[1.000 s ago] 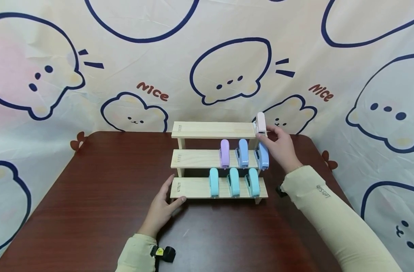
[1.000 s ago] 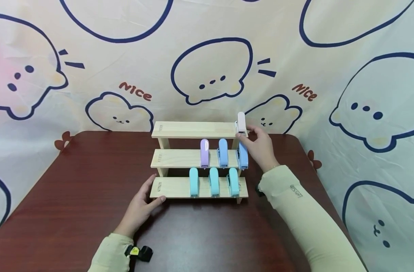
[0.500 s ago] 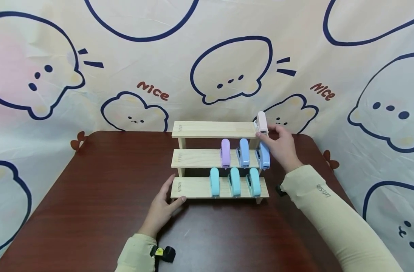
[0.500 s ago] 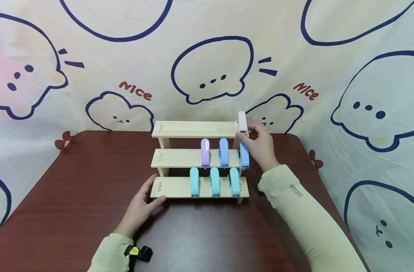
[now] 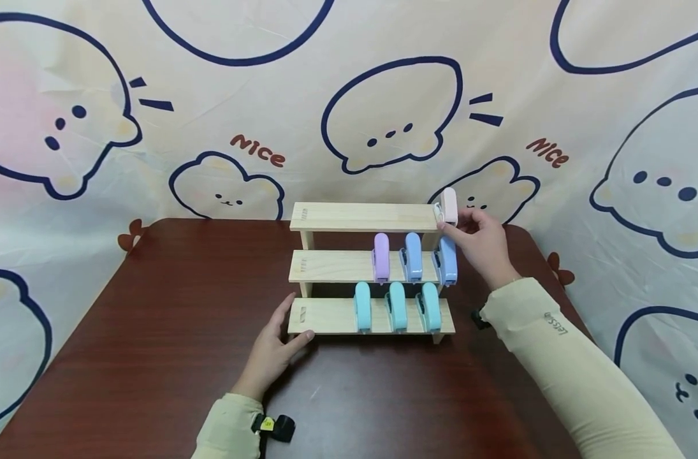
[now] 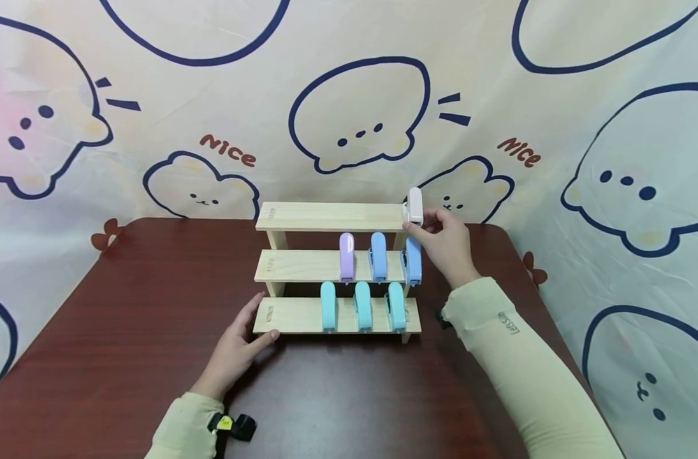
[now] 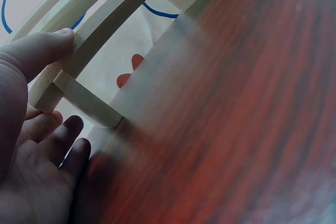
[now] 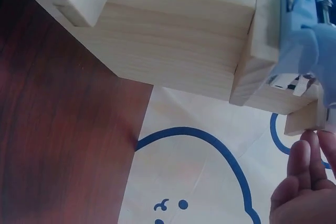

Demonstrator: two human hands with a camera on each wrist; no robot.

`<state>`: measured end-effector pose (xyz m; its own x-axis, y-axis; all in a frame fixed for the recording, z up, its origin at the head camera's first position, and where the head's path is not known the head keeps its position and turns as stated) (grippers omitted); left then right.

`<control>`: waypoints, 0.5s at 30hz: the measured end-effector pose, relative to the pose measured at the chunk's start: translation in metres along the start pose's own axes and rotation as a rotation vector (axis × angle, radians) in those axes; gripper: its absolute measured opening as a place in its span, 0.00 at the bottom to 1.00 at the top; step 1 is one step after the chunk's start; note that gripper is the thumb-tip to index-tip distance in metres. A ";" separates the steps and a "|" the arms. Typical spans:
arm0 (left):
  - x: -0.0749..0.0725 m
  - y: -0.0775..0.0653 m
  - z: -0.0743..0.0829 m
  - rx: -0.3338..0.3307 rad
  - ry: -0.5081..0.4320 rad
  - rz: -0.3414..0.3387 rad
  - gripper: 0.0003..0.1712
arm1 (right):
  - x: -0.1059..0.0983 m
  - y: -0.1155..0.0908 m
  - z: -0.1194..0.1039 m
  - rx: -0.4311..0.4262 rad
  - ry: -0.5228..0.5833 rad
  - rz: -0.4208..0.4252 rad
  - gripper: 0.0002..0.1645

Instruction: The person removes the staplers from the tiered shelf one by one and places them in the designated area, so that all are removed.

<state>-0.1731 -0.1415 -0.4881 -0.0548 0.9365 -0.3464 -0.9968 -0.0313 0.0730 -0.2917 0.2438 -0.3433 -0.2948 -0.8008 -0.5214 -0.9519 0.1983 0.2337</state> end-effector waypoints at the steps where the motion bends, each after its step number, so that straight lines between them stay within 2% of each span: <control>1: 0.000 0.000 0.000 0.000 -0.002 -0.001 0.51 | 0.000 0.000 0.000 -0.004 0.001 0.001 0.39; 15: 0.000 0.000 0.000 -0.002 0.014 0.000 0.52 | -0.010 -0.008 0.002 -0.046 -0.020 0.025 0.35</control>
<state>-0.1732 -0.1417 -0.4878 -0.0559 0.9314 -0.3596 -0.9969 -0.0324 0.0710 -0.2813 0.2513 -0.3413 -0.3210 -0.7841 -0.5312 -0.9393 0.1920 0.2843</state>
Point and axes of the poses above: each hand's wrist, its own y-axis towards the middle knuckle, its own x-axis out of the palm, z = x × y, the point moved 4 cm from there along y, towards the middle knuckle, and after that the axes turned 5 degrees about z, right-handed, at the moved point
